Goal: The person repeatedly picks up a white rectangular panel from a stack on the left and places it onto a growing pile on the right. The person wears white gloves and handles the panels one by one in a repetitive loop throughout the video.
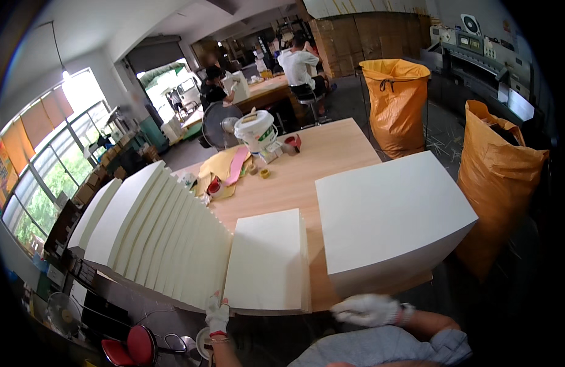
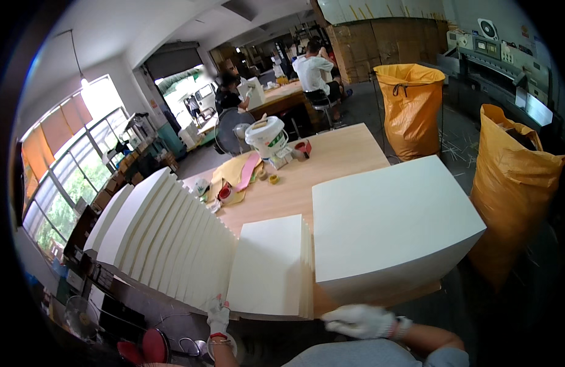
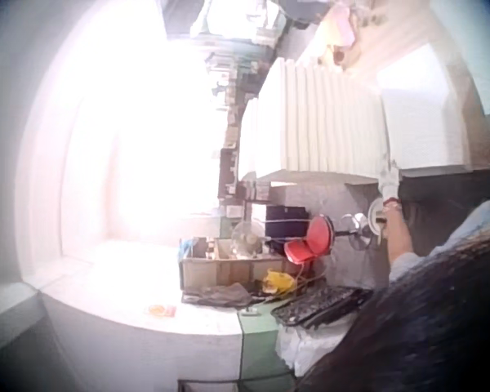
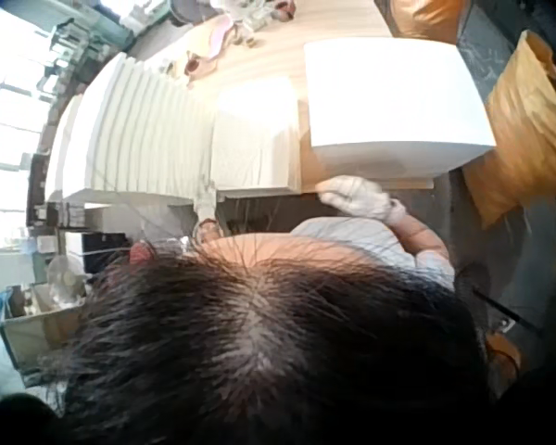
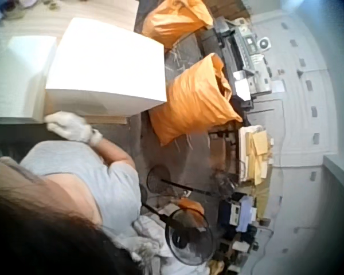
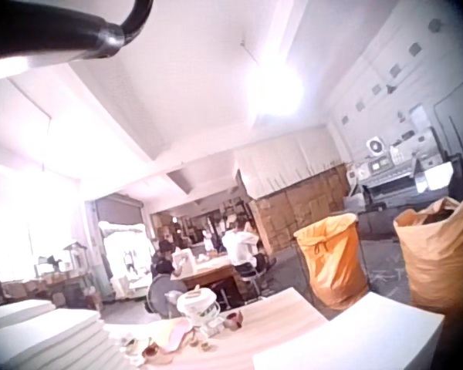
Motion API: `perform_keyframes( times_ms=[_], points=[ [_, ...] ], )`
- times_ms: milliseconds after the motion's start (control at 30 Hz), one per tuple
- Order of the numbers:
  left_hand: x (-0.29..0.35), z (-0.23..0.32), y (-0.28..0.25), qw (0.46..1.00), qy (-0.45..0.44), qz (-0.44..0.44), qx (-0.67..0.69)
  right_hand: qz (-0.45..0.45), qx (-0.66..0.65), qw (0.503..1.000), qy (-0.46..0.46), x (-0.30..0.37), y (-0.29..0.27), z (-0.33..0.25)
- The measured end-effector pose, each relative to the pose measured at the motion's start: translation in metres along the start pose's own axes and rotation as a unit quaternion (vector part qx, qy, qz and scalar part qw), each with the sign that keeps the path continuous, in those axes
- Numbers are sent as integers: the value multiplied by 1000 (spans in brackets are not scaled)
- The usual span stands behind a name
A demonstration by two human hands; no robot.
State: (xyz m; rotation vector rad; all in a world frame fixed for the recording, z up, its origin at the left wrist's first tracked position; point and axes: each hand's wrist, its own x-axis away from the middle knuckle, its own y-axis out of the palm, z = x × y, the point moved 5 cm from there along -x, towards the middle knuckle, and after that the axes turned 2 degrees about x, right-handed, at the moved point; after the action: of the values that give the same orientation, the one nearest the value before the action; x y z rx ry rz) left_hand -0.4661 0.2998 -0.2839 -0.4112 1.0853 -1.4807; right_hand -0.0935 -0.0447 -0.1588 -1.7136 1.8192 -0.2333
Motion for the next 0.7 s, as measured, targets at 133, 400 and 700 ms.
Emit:
perform_keyframes(
  times_ms=[133, 400, 700],
  points=[
    [-12, 145, -28, 998, 52, 26, 31, 421, 262, 857, -138, 102, -167, -45],
    [40, 477, -80, 810, 539, -64, 222, 454, 302, 804, 238, 158, -272, 8],
    [79, 647, 13, 698, 607, -376, 50, 480, 505, 709, -108, 94, -285, -54]
  ],
)
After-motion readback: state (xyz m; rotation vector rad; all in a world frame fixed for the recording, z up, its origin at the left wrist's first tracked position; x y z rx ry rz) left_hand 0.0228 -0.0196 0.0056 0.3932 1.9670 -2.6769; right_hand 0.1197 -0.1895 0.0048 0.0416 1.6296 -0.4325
